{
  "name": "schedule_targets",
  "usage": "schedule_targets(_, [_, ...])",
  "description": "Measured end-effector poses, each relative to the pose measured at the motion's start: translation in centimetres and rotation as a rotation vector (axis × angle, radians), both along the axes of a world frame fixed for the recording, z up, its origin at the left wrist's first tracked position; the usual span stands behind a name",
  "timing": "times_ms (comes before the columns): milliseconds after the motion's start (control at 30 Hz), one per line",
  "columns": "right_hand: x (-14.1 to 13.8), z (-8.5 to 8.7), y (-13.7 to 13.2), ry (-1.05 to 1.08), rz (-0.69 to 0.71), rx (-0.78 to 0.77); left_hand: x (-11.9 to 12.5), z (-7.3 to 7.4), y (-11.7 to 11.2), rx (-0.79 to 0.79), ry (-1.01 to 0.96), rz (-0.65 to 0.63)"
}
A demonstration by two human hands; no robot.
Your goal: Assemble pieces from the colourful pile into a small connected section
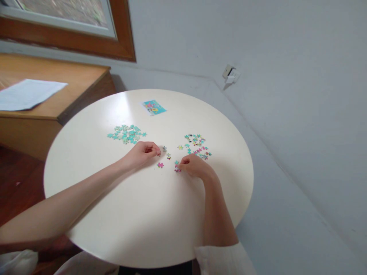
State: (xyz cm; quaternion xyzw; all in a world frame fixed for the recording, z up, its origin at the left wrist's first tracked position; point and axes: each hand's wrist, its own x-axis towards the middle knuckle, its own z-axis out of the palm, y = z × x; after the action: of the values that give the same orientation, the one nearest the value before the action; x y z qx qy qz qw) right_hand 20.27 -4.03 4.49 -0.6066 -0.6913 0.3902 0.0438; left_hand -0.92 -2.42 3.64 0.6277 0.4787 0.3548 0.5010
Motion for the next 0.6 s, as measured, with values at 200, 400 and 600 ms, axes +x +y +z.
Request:
schedule_targets(200, [-0.06, 0.03, -0.04, -0.010, -0.008, -0.009, -0.04, 0.02, -0.06, 0.001, 0.012, -0.001])
schedule_targets(400, [-0.22, 0.16, -0.18, -0.001, -0.033, -0.017, -0.09, 0.02, -0.13, -0.001, 0.024, 0.002])
schedule_targets(600, [-0.46, 0.47, -0.28, -0.030, -0.042, -0.010, -0.05, -0.01, -0.06, 0.002, 0.019, -0.002])
